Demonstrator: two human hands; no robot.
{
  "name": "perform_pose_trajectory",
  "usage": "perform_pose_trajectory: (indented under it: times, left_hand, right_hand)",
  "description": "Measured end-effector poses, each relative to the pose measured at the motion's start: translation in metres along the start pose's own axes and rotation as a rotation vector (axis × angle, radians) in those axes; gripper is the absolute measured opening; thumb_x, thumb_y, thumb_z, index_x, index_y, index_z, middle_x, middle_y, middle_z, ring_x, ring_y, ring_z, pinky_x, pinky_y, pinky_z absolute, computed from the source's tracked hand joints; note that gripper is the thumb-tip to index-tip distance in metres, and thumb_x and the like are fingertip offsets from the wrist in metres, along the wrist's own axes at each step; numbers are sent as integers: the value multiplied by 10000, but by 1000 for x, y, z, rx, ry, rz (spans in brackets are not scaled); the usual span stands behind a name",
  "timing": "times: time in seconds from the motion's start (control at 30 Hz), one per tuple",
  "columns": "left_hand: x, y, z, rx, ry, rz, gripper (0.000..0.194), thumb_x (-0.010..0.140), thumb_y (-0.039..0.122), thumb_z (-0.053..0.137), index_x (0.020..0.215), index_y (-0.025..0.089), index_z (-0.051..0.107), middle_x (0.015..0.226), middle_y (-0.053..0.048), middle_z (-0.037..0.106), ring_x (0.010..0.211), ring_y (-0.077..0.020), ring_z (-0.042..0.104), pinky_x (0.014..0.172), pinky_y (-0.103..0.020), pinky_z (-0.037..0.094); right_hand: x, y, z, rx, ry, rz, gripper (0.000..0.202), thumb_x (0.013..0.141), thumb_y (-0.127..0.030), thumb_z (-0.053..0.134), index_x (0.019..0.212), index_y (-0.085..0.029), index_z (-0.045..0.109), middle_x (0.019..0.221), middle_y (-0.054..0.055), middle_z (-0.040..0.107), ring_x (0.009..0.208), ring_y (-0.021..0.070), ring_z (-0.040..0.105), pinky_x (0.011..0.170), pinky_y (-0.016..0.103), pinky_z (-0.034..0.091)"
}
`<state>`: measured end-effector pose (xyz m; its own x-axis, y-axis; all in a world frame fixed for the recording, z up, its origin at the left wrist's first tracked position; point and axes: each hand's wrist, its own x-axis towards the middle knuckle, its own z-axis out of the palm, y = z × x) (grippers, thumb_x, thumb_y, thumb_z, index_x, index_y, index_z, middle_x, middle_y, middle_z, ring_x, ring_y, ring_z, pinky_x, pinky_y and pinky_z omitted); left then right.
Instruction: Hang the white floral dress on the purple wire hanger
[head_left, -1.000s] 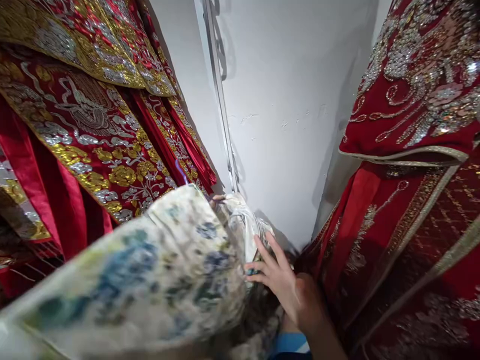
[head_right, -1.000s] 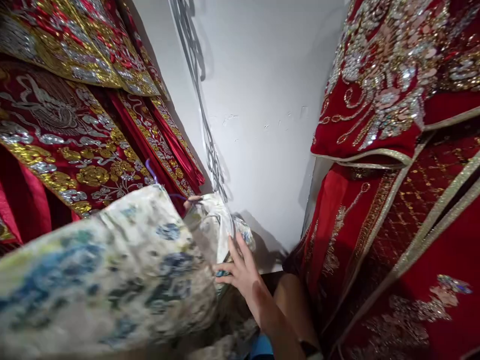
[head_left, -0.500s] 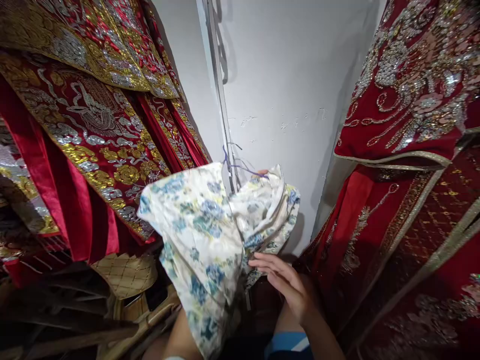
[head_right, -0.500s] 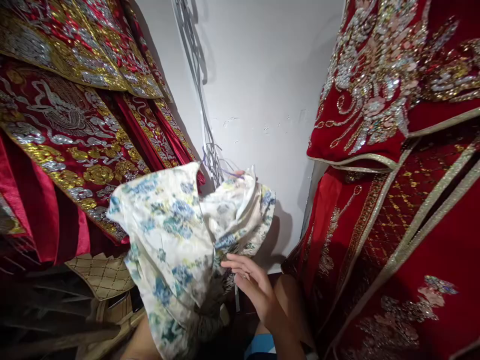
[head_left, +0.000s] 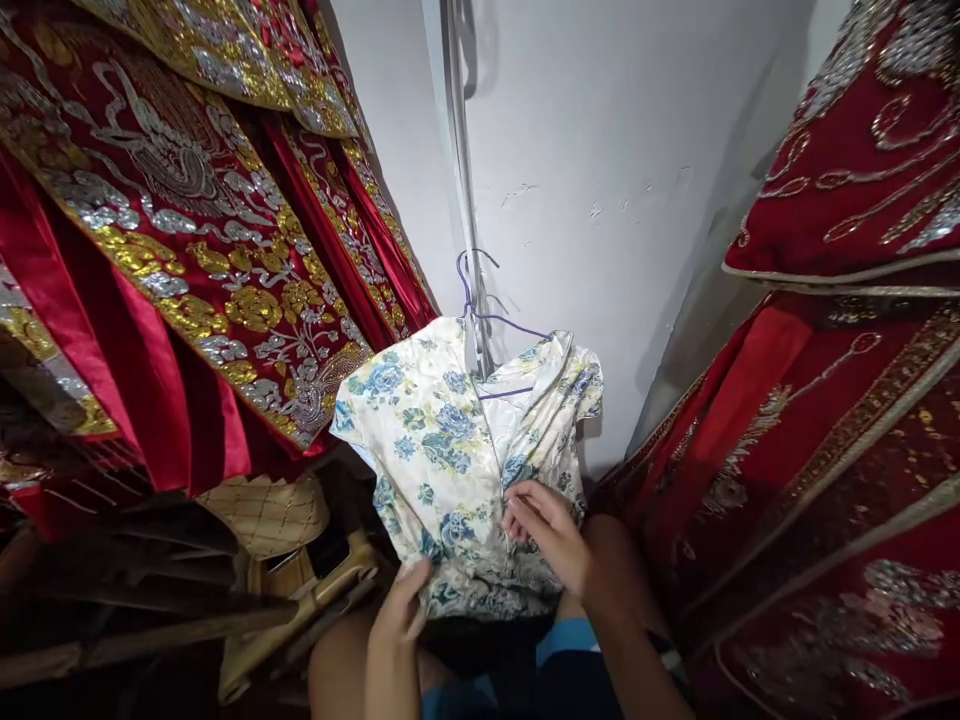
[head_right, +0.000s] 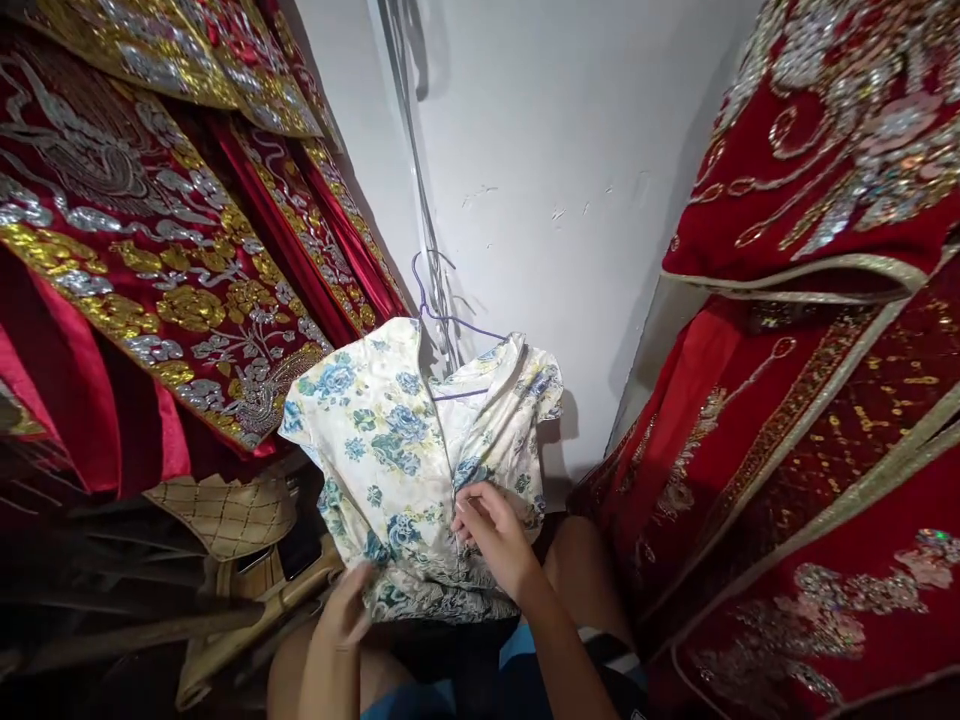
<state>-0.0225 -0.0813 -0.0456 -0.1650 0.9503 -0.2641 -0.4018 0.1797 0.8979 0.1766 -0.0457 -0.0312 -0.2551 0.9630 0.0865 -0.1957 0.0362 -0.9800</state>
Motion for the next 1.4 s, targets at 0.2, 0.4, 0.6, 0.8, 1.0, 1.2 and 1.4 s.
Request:
perform_pose_trajectory:
  times: [0.2, 0.4, 0.6, 0.8, 1.0, 1.2, 1.4]
  left_hand:
    - [-4, -17, 7, -75, -88, -66, 799, 619, 431, 900, 1320, 153, 638, 1195, -136, 731, 1238, -341, 620, 1145, -464, 424]
    - [-9, -28, 21, -56, -201, -121, 715, 650, 340, 891, 1307, 182, 657, 1242, -116, 715, 1277, -312, 593, 1162, -435, 401]
    - [4, -32, 16, 14, -40, -8, 688, 586, 319, 896, 1226, 178, 687, 1136, -117, 747, 1215, -346, 622, 1125, -478, 419]
    - [24, -52, 5, 321, 594, 659, 502, 813, 412, 714, 1258, 210, 602, 1322, -120, 603, 1276, -314, 539, 1118, -449, 398]
    - [6, -54, 64, 483, 122, 694, 302, 839, 361, 691, 1104, 214, 687, 1149, -123, 676, 1119, -290, 619, 1010, -399, 469]
    - [19, -54, 84, 482, 48, 652, 218, 903, 399, 576, 889, 211, 686, 836, -73, 683, 819, -240, 635, 772, -327, 497]
    - [40, -61, 82, 623, -38, 691, 202, 916, 361, 538, 811, 233, 654, 728, -55, 602, 671, -207, 546, 655, -306, 437]
  right_hand:
    - [14, -7, 14, -164, -27, -18, 435, 928, -583, 541, 702, -217, 473, 565, -50, 449, 523, 120, 391, 543, 268, 323]
    - [21, -2, 3, -258, 169, -94, 328, 923, -520, 560, 777, -238, 478, 571, -70, 336, 515, 130, 332, 506, 262, 257]
    - [23, -3, -9, -264, 124, -145, 352, 921, -446, 552, 664, -223, 459, 593, -41, 395, 566, 139, 411, 552, 267, 325]
    - [-3, 1, -30, -305, 188, -117, 371, 889, -467, 623, 635, -216, 522, 528, -25, 449, 513, 138, 417, 509, 274, 313]
    - [-10, -15, -8, -203, 48, -45, 345, 870, -478, 666, 680, -192, 628, 524, 1, 578, 500, 140, 510, 508, 262, 371]
    - [37, -33, 2, 3, 80, 31, 405, 772, -493, 747, 568, -173, 606, 461, -18, 552, 356, 63, 346, 372, 223, 232]
    - [120, -133, -12, 47, 87, -33, 223, 728, -289, 820, 648, -132, 684, 506, -39, 549, 390, 25, 382, 343, 158, 247]
